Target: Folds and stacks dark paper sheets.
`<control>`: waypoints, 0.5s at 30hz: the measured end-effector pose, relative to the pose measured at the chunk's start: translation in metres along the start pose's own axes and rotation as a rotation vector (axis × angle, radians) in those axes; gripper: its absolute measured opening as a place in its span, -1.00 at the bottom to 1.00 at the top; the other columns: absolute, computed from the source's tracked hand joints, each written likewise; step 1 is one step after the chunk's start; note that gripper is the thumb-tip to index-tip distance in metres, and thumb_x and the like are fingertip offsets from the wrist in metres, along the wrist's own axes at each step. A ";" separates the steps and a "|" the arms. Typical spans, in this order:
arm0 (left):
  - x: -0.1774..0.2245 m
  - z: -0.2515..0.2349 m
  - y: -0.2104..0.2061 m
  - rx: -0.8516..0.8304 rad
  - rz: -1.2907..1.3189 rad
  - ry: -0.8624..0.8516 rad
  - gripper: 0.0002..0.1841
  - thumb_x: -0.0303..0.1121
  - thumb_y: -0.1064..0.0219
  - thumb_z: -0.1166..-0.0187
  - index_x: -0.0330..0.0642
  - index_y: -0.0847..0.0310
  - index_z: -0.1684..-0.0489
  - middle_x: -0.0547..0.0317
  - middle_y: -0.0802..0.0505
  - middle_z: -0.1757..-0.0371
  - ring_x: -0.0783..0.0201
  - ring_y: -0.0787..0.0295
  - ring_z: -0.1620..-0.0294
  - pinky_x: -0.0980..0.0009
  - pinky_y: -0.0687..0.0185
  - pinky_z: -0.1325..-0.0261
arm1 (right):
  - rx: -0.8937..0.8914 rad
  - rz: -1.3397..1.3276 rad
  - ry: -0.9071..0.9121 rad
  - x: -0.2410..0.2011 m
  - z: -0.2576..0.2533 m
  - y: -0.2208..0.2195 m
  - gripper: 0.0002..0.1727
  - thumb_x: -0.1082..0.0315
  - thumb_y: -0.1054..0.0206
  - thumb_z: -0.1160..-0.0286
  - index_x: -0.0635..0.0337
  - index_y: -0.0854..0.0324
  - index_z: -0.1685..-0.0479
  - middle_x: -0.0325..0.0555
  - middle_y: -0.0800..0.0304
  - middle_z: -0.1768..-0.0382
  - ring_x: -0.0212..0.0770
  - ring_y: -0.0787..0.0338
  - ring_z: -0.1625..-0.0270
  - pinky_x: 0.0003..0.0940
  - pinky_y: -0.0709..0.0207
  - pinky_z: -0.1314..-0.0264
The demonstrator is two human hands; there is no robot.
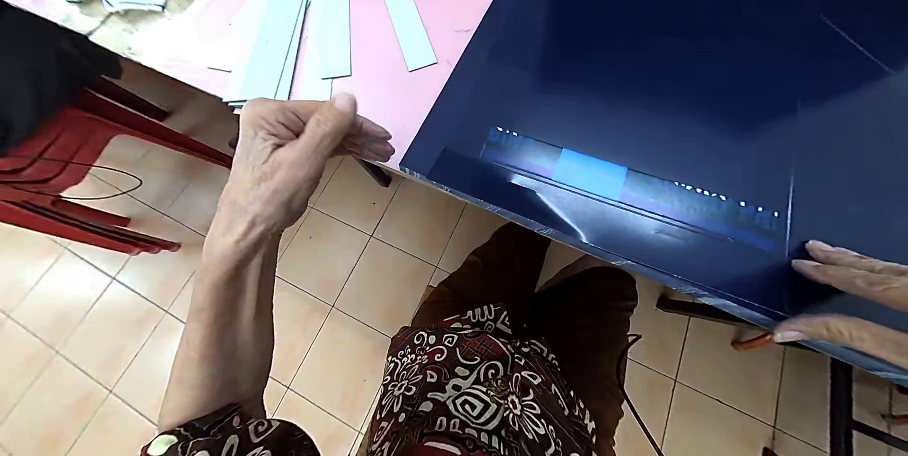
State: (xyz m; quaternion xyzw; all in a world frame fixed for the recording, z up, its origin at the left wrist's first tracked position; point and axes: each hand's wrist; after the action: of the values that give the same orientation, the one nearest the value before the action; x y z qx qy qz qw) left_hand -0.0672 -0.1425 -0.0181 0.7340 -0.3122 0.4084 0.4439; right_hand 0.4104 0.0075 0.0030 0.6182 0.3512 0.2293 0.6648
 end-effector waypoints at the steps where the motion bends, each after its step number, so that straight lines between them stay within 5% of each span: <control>1: 0.000 0.001 -0.001 -0.021 -0.083 -0.060 -0.69 -0.29 -0.09 -0.78 -0.11 -0.80 0.20 0.44 -0.96 0.22 0.58 -0.89 0.18 0.58 -0.81 -0.01 | 0.045 0.042 0.027 -0.003 0.000 -0.002 -0.31 -0.32 -0.20 -0.54 0.14 -0.91 0.05 0.10 -0.94 -0.04 0.06 -0.94 0.05 0.06 -0.66 0.18; 3: -0.002 0.001 -0.006 -0.067 -0.207 -0.181 -0.76 -0.25 -0.26 -0.69 -0.20 -0.80 0.08 0.41 -0.91 0.11 0.67 -0.81 0.08 0.69 -0.71 -0.05 | 0.068 0.071 0.048 -0.005 0.000 -0.005 -0.28 -0.29 -0.19 -0.56 0.25 -0.88 -0.06 0.16 -0.87 -0.20 0.18 -0.91 -0.09 0.21 -0.68 0.06; 5: -0.009 -0.001 -0.010 -0.145 -0.259 -0.290 -0.70 -0.17 -0.38 -0.62 -0.22 -0.82 -0.01 0.23 -0.83 -0.07 0.53 -0.73 -0.13 0.59 -0.63 -0.24 | 0.102 0.068 0.081 -0.008 -0.005 -0.006 -0.27 -0.27 -0.18 -0.56 0.29 -0.85 -0.11 0.17 -0.85 -0.23 0.21 -0.90 -0.13 0.25 -0.67 0.02; 10: -0.017 -0.018 -0.021 -0.282 -0.411 -0.406 -0.48 0.11 -0.52 -0.39 -0.21 -0.89 0.01 -0.08 -0.84 -0.15 0.17 -0.71 -0.20 0.18 -0.53 -0.30 | 0.132 0.133 0.205 -0.028 -0.020 0.010 -0.53 0.00 -0.33 -0.52 0.25 -0.91 0.05 0.12 -0.96 0.10 0.08 -0.94 0.25 0.01 -0.61 0.36; 15: -0.020 -0.030 -0.022 -0.344 -0.471 -0.437 -0.52 0.07 -0.52 -0.41 -0.22 -0.90 0.07 -0.06 -0.87 -0.05 0.17 -0.77 -0.09 0.18 -0.61 -0.20 | 0.118 0.134 0.261 -0.031 -0.023 0.016 -0.56 0.01 -0.39 -0.49 0.25 -0.91 0.14 0.01 -0.95 0.34 -0.02 -0.87 0.44 -0.09 -0.49 0.49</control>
State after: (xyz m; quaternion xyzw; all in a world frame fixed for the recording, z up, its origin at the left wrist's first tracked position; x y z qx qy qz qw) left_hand -0.0678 -0.1047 -0.0362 0.7702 -0.2862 0.0702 0.5657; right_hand 0.3754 0.0018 0.0245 0.6431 0.4055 0.3306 0.5591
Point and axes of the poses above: each hand's wrist, its own z-axis away from the middle knuckle, its own y-axis out of the back of the hand, x = y × z
